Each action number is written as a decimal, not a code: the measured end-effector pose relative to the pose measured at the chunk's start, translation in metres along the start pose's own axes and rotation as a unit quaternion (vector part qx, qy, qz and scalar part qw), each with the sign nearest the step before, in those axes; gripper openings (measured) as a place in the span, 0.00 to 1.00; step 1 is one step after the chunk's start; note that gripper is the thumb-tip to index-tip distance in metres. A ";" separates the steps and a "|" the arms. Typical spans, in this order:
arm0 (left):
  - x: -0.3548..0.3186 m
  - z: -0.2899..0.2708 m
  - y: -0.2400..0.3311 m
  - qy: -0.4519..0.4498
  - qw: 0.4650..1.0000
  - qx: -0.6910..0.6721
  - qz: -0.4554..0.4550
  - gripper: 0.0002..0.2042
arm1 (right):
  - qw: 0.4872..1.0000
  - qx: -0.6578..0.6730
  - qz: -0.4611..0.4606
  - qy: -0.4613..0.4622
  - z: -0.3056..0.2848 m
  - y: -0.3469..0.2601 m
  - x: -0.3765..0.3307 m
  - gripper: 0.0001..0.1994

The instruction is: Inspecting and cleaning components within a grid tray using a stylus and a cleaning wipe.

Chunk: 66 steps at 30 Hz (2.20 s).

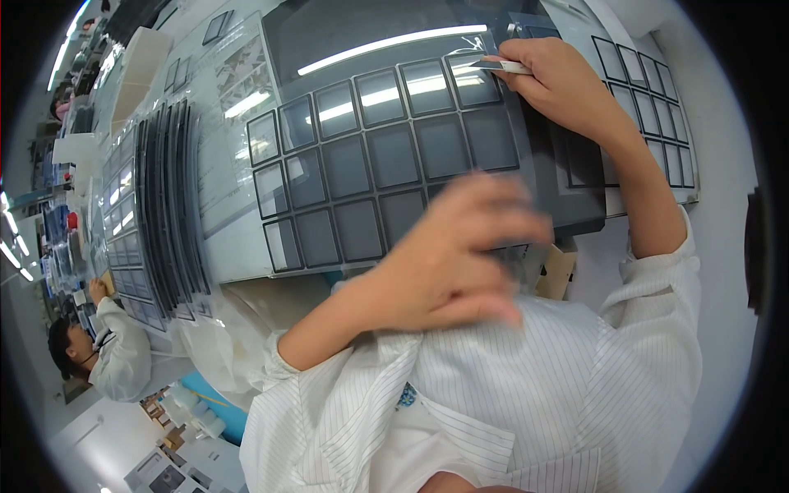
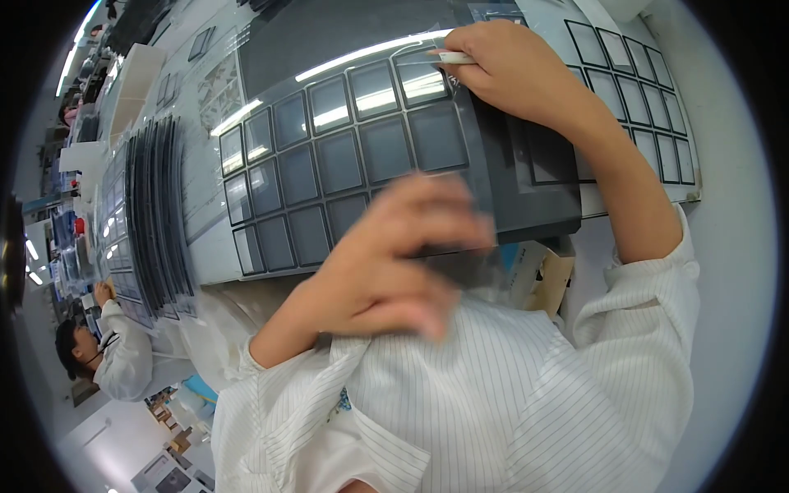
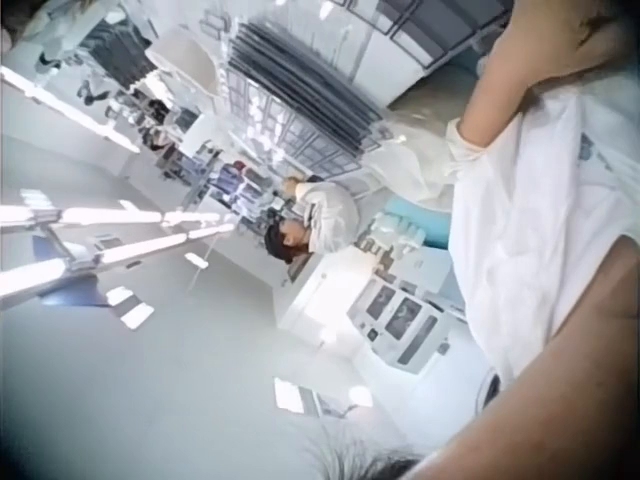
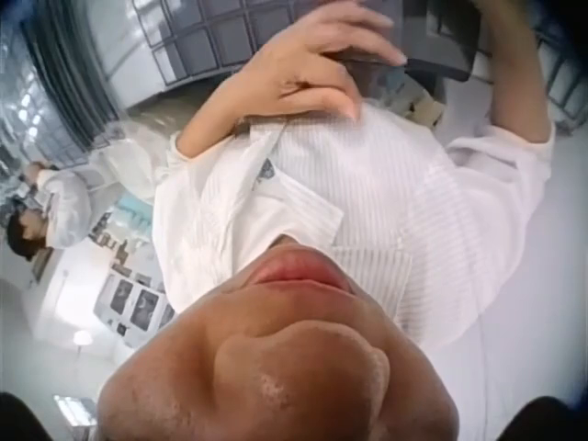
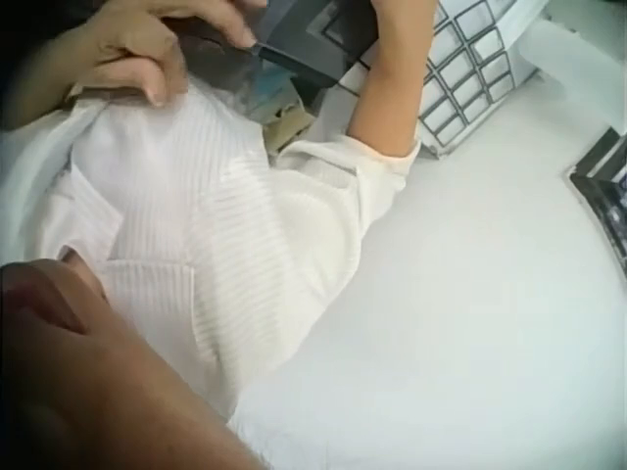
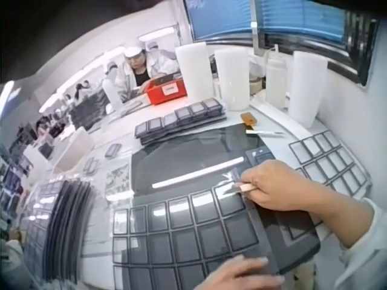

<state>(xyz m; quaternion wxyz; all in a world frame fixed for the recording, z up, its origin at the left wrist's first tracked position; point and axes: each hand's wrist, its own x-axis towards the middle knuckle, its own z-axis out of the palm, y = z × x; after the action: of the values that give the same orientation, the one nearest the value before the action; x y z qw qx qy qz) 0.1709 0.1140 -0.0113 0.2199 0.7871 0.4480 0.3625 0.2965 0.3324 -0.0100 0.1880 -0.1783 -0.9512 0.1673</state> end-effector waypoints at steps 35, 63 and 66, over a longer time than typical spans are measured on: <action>-0.001 0.008 0.015 0.147 0.963 0.184 -0.128 0.53 | 0.936 0.270 0.215 -0.067 -0.012 -0.017 0.007 0.22; -0.027 0.019 0.013 0.417 0.706 -0.544 -0.179 0.28 | 0.918 0.287 -0.225 -0.154 0.010 -0.058 -0.009 0.22; -0.024 0.019 0.015 0.409 0.711 -0.549 -0.160 0.28 | 0.941 0.248 -0.186 -0.135 0.009 -0.047 -0.005 0.18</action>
<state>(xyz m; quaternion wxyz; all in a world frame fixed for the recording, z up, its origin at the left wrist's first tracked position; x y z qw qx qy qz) 0.1855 0.0851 -0.0221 0.4632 0.2188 0.3358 0.7904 0.2839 0.2864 -0.0014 0.1238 0.0785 -0.9121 0.3830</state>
